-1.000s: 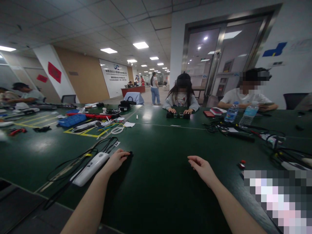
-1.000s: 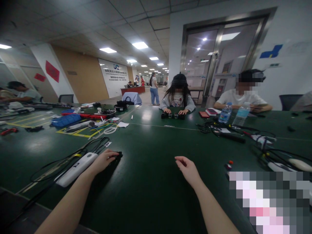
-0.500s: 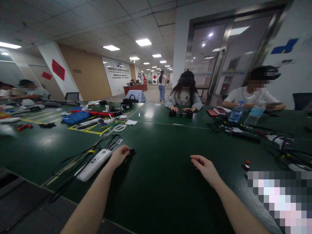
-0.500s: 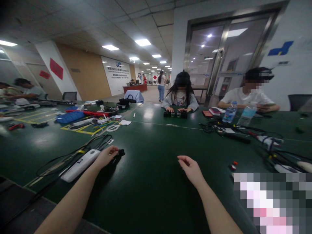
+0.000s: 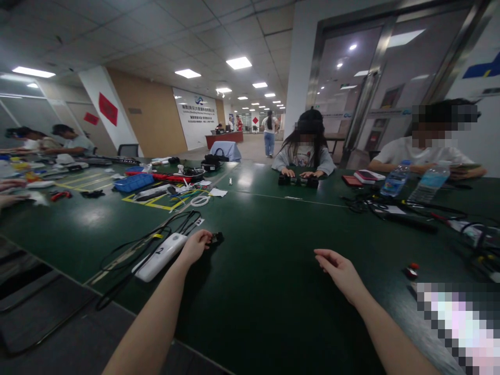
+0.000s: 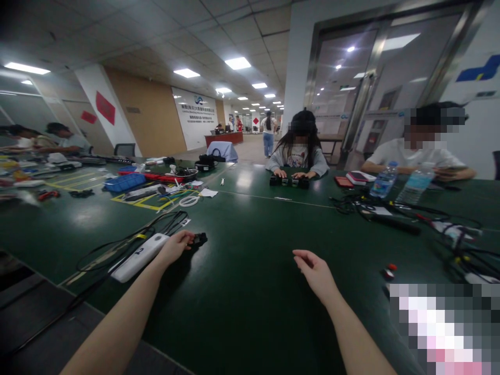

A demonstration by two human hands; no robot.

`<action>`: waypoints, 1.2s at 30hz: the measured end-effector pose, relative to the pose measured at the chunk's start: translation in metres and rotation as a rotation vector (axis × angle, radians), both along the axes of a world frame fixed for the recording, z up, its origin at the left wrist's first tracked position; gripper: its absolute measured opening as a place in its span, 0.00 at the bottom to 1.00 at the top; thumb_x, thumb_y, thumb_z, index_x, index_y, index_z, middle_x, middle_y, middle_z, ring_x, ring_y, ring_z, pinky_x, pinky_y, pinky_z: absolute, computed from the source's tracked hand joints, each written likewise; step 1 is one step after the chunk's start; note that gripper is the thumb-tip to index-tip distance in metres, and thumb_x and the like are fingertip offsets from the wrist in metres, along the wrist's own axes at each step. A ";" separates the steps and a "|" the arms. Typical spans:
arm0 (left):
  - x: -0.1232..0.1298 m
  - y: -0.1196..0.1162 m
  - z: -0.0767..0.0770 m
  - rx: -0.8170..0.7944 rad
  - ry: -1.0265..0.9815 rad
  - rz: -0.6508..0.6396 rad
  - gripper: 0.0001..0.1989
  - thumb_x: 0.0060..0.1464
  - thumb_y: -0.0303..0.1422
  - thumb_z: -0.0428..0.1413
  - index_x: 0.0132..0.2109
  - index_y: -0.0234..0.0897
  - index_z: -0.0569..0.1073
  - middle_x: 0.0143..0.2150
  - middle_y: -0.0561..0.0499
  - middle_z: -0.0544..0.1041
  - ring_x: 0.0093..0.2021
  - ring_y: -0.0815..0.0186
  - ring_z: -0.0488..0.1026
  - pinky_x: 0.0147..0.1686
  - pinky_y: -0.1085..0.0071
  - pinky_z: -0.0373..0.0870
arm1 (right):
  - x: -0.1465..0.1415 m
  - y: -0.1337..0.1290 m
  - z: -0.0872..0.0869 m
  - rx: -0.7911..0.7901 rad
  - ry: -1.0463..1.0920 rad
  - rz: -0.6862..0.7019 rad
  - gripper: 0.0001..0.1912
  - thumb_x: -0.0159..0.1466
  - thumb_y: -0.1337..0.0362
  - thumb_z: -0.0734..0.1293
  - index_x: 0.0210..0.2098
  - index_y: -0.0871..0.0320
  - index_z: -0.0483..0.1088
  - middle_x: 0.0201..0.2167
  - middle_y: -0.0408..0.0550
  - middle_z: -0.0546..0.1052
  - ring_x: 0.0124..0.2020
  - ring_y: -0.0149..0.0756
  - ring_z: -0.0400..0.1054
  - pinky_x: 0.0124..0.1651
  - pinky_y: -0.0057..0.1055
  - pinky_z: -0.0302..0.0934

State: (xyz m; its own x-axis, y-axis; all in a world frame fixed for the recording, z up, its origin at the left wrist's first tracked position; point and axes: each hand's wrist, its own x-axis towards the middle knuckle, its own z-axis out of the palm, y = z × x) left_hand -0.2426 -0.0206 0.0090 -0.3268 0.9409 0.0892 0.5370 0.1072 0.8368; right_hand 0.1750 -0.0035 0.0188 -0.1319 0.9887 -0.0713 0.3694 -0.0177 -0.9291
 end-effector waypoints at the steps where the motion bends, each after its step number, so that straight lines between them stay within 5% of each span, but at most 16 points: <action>1: 0.000 0.000 0.000 -0.002 -0.006 0.001 0.10 0.47 0.34 0.44 0.33 0.34 0.67 0.31 0.50 0.70 0.33 0.67 0.69 0.29 0.72 0.69 | 0.000 0.000 0.000 -0.001 -0.002 0.005 0.17 0.53 0.57 0.62 0.42 0.53 0.67 0.37 0.47 0.71 0.38 0.40 0.65 0.40 0.36 0.62; 14: -0.005 -0.004 -0.004 0.099 0.138 -0.194 0.21 0.38 0.25 0.50 0.44 0.34 0.66 0.36 0.50 0.69 0.37 0.67 0.67 0.39 0.68 0.66 | -0.001 0.000 0.001 0.012 0.003 -0.021 0.18 0.51 0.55 0.63 0.40 0.53 0.69 0.36 0.47 0.73 0.37 0.40 0.66 0.38 0.34 0.62; 36: -0.006 0.002 -0.009 0.194 0.321 -0.027 0.23 0.44 0.22 0.45 0.50 0.35 0.59 0.34 0.52 0.64 0.33 0.69 0.66 0.40 0.66 0.66 | -0.001 0.000 0.001 -0.008 0.015 -0.012 0.18 0.51 0.56 0.63 0.41 0.53 0.69 0.35 0.47 0.73 0.37 0.40 0.65 0.38 0.35 0.62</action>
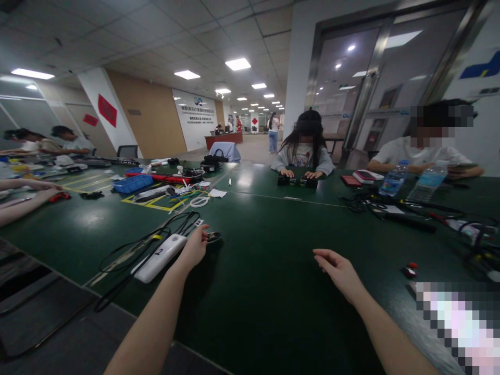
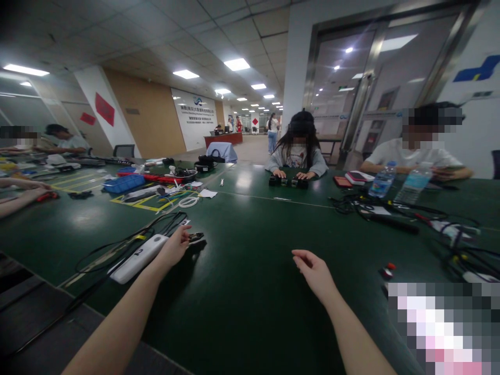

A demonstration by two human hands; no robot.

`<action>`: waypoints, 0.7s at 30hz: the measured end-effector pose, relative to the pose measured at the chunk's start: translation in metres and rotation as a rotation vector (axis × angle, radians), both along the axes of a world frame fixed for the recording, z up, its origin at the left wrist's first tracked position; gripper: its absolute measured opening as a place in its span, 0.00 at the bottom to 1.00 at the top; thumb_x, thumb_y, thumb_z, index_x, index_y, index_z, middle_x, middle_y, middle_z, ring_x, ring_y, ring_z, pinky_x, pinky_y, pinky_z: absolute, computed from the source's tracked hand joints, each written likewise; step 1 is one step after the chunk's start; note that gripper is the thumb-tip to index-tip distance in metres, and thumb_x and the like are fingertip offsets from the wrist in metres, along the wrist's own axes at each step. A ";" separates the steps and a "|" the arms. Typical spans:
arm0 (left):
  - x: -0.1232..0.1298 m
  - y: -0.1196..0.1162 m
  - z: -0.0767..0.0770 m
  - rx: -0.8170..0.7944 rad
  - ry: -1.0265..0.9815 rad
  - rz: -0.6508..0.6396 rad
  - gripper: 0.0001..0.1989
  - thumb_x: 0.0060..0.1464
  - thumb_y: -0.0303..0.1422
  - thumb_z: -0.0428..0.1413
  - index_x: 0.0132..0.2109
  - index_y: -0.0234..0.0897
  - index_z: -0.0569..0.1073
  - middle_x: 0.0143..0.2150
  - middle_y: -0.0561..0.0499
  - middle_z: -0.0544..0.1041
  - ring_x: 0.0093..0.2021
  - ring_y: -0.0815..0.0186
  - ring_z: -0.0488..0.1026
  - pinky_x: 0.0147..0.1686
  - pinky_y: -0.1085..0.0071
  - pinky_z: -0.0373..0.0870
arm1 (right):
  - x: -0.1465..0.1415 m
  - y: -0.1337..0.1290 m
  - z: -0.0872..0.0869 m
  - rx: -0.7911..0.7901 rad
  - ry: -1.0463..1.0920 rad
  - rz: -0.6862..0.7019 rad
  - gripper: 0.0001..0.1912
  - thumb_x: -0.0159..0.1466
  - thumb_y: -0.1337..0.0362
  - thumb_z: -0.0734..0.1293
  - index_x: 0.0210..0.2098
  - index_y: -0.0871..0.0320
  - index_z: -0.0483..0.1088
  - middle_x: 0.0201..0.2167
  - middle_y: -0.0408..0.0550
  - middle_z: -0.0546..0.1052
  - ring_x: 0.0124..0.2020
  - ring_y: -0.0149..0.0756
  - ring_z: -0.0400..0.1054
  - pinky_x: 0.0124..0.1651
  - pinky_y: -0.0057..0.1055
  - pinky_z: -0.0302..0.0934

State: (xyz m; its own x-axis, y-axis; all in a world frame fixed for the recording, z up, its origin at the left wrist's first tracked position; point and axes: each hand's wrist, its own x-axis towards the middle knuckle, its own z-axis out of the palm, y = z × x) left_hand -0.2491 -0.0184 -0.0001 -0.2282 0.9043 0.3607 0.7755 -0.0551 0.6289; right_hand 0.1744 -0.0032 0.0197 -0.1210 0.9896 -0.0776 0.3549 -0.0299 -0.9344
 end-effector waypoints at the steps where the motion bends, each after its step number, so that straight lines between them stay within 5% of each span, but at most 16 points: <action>1: 0.003 -0.001 0.004 0.024 0.009 0.002 0.22 0.44 0.22 0.45 0.50 0.35 0.59 0.34 0.52 0.63 0.34 0.69 0.66 0.41 0.66 0.65 | 0.000 0.000 0.000 0.003 0.003 0.003 0.18 0.52 0.56 0.63 0.41 0.53 0.69 0.35 0.47 0.73 0.37 0.40 0.65 0.38 0.35 0.62; 12: 0.057 -0.055 0.113 0.416 0.196 -0.071 0.21 0.48 0.25 0.47 0.51 0.37 0.57 0.39 0.49 0.65 0.37 0.68 0.68 0.43 0.63 0.65 | 0.001 0.004 -0.009 0.037 0.003 0.015 0.18 0.52 0.54 0.63 0.41 0.53 0.69 0.32 0.45 0.73 0.34 0.38 0.66 0.37 0.35 0.62; 21: 0.074 -0.078 0.134 0.493 0.217 -0.094 0.21 0.49 0.25 0.49 0.52 0.38 0.57 0.41 0.48 0.66 0.39 0.68 0.69 0.42 0.65 0.68 | -0.001 -0.001 0.001 0.010 -0.015 -0.014 0.18 0.51 0.56 0.63 0.40 0.54 0.69 0.35 0.46 0.73 0.35 0.39 0.66 0.37 0.35 0.62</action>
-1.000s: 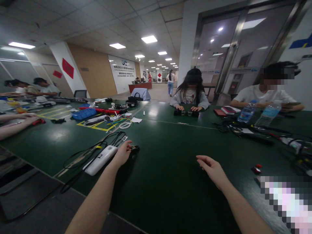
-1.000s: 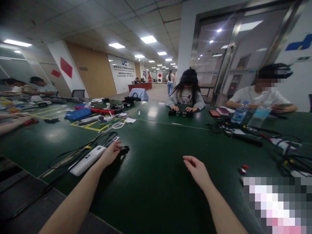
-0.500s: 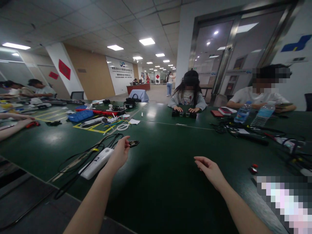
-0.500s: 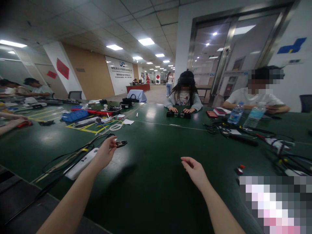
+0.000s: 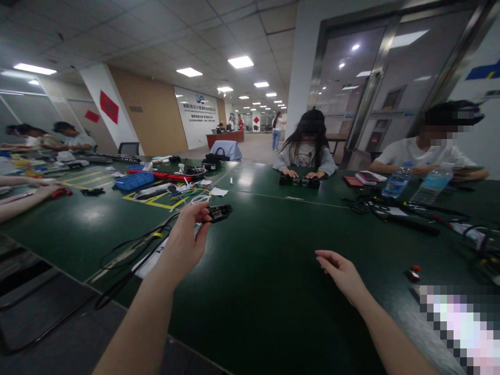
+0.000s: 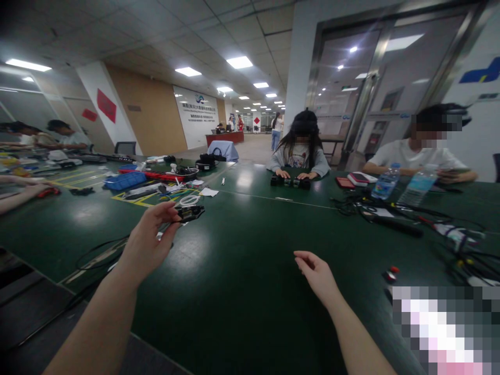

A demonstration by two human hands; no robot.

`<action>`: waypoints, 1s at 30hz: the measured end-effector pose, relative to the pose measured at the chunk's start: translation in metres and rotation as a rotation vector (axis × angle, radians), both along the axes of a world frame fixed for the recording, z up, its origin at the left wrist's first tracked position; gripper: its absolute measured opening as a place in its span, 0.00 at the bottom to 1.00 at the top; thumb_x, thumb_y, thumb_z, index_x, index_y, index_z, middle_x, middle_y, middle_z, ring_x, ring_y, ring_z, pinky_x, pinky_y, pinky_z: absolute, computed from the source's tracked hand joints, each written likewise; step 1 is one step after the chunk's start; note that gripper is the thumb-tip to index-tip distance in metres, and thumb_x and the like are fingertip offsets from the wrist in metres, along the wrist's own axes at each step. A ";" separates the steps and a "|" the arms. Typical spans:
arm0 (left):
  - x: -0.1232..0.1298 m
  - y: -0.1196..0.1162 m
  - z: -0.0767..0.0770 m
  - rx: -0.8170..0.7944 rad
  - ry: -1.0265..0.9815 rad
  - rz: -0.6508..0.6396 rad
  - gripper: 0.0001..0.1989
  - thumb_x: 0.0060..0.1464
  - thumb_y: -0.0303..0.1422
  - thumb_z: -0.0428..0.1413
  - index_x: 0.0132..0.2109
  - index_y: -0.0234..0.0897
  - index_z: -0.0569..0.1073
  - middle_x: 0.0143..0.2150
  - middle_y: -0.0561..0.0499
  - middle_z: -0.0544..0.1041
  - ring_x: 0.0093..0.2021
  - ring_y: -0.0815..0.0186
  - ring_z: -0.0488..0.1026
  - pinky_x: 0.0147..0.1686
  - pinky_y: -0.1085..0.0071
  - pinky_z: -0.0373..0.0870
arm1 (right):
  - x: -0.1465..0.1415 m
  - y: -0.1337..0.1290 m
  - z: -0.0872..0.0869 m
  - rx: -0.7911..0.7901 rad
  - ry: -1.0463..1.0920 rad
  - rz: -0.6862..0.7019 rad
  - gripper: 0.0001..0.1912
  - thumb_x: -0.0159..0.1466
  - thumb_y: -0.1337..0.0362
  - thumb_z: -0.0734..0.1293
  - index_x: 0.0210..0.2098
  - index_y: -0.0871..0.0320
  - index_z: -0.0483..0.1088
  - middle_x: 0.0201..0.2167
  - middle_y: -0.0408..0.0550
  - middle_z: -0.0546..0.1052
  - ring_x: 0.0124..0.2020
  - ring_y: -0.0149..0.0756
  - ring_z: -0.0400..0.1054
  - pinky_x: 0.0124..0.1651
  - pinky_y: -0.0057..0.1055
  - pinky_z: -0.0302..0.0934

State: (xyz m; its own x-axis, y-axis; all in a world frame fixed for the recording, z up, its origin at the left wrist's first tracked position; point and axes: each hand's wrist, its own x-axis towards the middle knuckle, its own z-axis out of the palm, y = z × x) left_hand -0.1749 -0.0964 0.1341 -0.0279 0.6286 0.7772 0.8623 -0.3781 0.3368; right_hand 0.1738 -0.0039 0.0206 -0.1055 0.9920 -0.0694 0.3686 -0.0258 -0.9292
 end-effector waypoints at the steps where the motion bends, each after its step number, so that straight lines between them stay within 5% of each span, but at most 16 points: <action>1: 0.001 -0.001 0.000 -0.001 0.001 -0.001 0.21 0.49 0.26 0.49 0.52 0.38 0.57 0.41 0.48 0.66 0.39 0.68 0.69 0.42 0.64 0.68 | 0.000 0.000 0.001 -0.001 -0.001 -0.002 0.18 0.51 0.56 0.63 0.40 0.54 0.69 0.35 0.46 0.73 0.35 0.39 0.66 0.37 0.35 0.62; 11: -0.005 0.006 -0.007 -0.074 -0.062 0.022 0.21 0.49 0.28 0.48 0.51 0.39 0.57 0.40 0.49 0.65 0.39 0.67 0.68 0.44 0.63 0.66 | 0.001 0.001 -0.001 -0.003 -0.010 0.015 0.18 0.52 0.55 0.63 0.41 0.53 0.68 0.36 0.47 0.73 0.37 0.40 0.65 0.38 0.36 0.62; 22: -0.064 0.061 -0.103 -0.412 -0.045 0.123 0.19 0.44 0.22 0.44 0.47 0.33 0.61 0.35 0.48 0.65 0.37 0.65 0.66 0.41 0.64 0.65 | 0.003 0.004 -0.009 0.025 -0.003 0.045 0.18 0.53 0.54 0.62 0.41 0.53 0.68 0.33 0.46 0.72 0.35 0.38 0.65 0.38 0.35 0.62; 30: -0.064 0.059 -0.121 -0.573 -0.007 0.066 0.20 0.43 0.21 0.43 0.46 0.33 0.62 0.40 0.45 0.66 0.37 0.65 0.67 0.42 0.65 0.65 | 0.002 0.000 -0.003 0.012 0.036 0.040 0.16 0.53 0.56 0.62 0.41 0.53 0.68 0.35 0.45 0.72 0.36 0.38 0.66 0.39 0.35 0.62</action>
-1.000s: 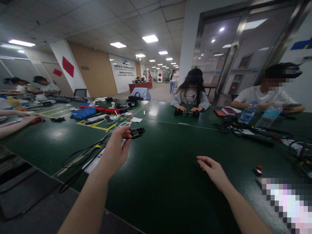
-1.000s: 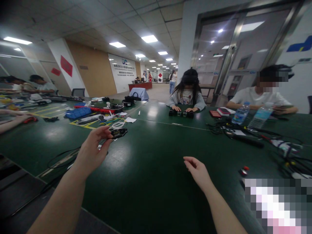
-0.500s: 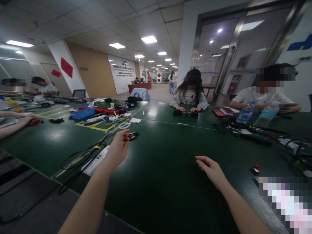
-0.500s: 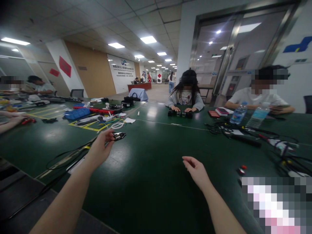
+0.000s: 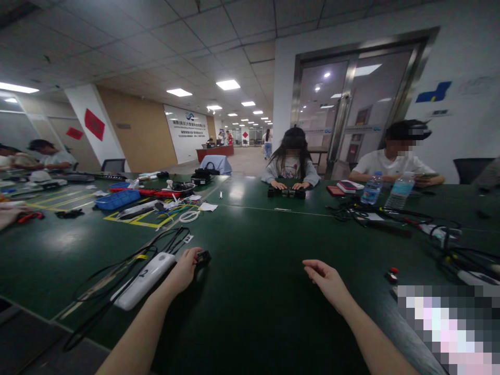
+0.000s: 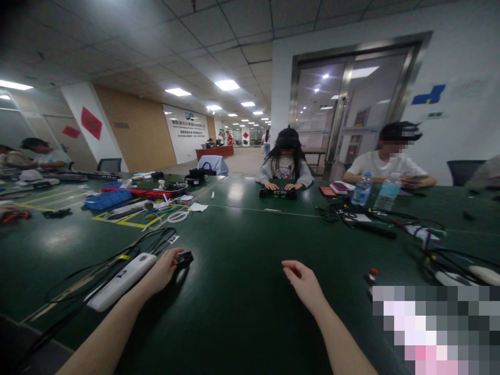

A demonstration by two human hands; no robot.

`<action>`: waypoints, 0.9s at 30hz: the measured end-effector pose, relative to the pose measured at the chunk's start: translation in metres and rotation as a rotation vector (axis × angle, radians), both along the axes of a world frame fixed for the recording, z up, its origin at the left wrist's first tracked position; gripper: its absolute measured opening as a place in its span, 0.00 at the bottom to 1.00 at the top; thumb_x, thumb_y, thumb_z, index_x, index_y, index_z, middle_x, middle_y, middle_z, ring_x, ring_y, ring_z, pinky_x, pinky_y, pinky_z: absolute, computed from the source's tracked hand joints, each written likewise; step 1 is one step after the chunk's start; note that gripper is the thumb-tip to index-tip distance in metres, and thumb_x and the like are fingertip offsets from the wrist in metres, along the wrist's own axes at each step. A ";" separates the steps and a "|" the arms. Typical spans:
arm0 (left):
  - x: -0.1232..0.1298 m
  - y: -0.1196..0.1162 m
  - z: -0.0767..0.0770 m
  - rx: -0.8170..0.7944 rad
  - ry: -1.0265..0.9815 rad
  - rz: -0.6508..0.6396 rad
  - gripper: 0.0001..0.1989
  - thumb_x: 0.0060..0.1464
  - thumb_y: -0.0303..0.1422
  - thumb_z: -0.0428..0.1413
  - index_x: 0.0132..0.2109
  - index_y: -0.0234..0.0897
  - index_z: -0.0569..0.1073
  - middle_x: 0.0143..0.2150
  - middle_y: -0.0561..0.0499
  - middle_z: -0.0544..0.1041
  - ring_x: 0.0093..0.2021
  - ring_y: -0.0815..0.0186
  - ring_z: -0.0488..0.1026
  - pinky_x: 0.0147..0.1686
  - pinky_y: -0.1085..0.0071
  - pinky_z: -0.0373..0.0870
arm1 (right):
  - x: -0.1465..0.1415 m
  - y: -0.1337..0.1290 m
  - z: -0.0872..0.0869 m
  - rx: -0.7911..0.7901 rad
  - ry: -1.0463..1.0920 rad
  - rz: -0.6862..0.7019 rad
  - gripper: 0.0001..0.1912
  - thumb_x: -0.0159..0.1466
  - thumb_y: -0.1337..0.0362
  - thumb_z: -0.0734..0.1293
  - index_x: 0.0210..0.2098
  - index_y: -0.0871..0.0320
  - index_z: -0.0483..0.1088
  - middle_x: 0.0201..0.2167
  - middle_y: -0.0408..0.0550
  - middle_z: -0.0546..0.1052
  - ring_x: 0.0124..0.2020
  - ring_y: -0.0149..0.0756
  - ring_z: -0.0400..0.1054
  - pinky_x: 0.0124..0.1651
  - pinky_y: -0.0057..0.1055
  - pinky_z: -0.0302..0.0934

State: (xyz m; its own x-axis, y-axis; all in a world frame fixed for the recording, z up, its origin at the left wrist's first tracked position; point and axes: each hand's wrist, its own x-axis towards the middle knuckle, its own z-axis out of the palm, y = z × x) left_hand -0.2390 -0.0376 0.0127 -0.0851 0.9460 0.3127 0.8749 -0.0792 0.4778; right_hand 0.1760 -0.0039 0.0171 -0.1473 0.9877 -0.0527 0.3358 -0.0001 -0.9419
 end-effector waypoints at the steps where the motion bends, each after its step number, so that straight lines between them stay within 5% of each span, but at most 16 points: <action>1: 0.000 -0.001 0.000 -0.011 -0.002 -0.002 0.20 0.43 0.21 0.43 0.46 0.33 0.62 0.40 0.45 0.66 0.38 0.64 0.67 0.42 0.65 0.65 | 0.000 -0.001 0.000 0.003 0.005 0.003 0.16 0.54 0.56 0.62 0.41 0.52 0.68 0.35 0.45 0.72 0.36 0.38 0.66 0.39 0.35 0.62; 6: -0.002 -0.003 0.000 -0.026 0.041 0.078 0.19 0.42 0.22 0.46 0.45 0.34 0.62 0.37 0.47 0.68 0.42 0.61 0.67 0.45 0.64 0.62 | -0.001 -0.003 0.003 0.002 0.013 0.003 0.15 0.54 0.58 0.62 0.40 0.51 0.69 0.35 0.44 0.72 0.36 0.38 0.66 0.39 0.35 0.62; 15: 0.008 0.000 0.010 -0.127 0.115 0.115 0.16 0.47 0.25 0.45 0.46 0.35 0.61 0.32 0.49 0.70 0.35 0.63 0.69 0.36 0.69 0.62 | -0.002 -0.005 0.006 0.002 0.015 0.006 0.14 0.54 0.60 0.61 0.41 0.52 0.68 0.37 0.45 0.72 0.37 0.38 0.66 0.38 0.34 0.62; 27: 0.158 0.016 0.012 -0.219 0.085 -0.364 0.16 0.49 0.28 0.46 0.47 0.41 0.62 0.39 0.51 0.70 0.40 0.66 0.67 0.40 0.70 0.60 | -0.004 -0.006 0.005 0.035 0.026 0.021 0.13 0.55 0.60 0.61 0.40 0.52 0.68 0.35 0.44 0.72 0.36 0.37 0.66 0.38 0.34 0.62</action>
